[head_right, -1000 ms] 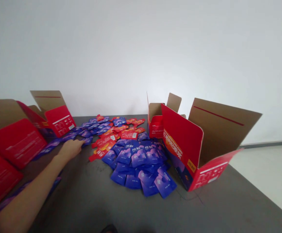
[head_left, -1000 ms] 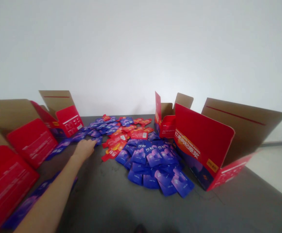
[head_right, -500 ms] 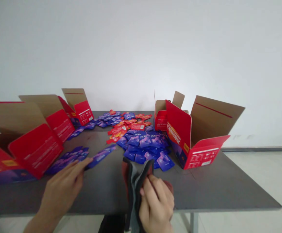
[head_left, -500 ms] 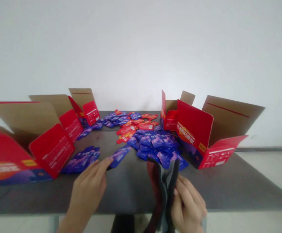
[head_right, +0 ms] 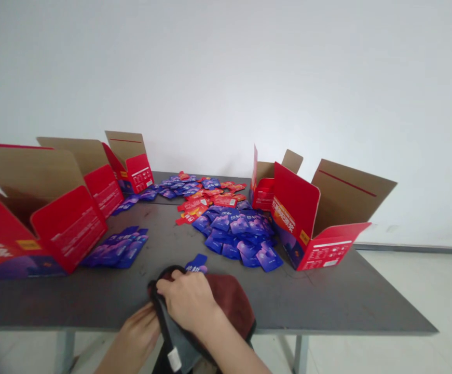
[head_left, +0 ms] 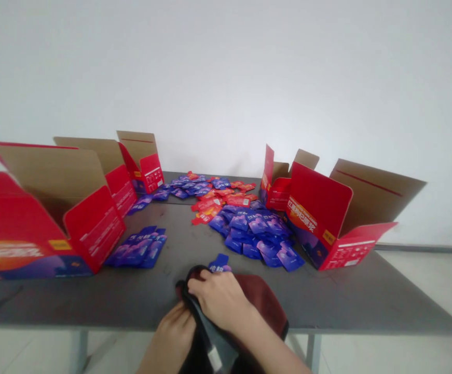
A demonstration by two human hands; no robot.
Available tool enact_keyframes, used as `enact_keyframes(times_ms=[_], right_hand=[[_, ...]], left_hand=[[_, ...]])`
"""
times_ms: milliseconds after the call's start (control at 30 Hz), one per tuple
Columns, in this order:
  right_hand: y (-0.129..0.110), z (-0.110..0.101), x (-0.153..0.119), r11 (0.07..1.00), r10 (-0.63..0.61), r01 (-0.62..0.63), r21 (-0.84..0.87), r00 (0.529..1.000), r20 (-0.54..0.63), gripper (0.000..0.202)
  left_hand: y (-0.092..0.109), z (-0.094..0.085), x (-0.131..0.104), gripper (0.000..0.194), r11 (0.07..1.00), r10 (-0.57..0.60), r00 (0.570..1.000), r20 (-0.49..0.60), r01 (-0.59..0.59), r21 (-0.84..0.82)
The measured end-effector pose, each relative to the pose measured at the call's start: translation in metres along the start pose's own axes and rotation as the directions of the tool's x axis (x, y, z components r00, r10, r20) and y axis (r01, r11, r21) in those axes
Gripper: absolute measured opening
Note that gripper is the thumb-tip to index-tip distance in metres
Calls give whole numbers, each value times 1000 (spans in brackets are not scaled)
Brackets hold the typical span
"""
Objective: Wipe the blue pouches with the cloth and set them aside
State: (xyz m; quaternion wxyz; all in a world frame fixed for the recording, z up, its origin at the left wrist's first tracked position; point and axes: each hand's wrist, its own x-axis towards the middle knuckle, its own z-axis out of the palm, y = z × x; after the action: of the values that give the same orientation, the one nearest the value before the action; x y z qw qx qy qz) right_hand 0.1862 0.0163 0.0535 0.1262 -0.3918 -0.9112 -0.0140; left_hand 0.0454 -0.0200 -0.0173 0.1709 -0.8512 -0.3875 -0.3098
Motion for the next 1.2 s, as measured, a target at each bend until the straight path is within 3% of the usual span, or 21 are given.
enact_keyframes(times_ms=[167,333,500,633,800,933,1100,1200], right_hand=[[20,15,27,990,107,-97,-101,990,93,28],[28,4,59,974,190,-178,-140,979,71,30],[8,-19,25,993,100,-100,-69,995,6,31],[8,-9,2,997,68,-62,-53,989,130,27],[33,13,41,985,142,-123,-121,977,158,31],[42,7,70,973,199,-180,-146,972,123,32],[24,-26,43,979,169,-170,-113,986,-18,36],[13,-25,16,996,49,-47,-82,999,20,30]], left_hand=[[0,-2,4,42,999,8,998,-57,-10,-43],[3,-6,11,43,994,-69,997,39,72,-80],[11,-7,11,38,987,-150,981,120,155,-38],[11,-6,10,39,991,-115,989,93,120,-54],[3,-3,7,45,995,-37,999,27,39,-90],[1,-2,8,42,986,-102,993,65,110,-127],[5,-3,10,40,976,-180,979,100,190,-109],[8,-6,11,35,975,-183,980,81,191,-112]])
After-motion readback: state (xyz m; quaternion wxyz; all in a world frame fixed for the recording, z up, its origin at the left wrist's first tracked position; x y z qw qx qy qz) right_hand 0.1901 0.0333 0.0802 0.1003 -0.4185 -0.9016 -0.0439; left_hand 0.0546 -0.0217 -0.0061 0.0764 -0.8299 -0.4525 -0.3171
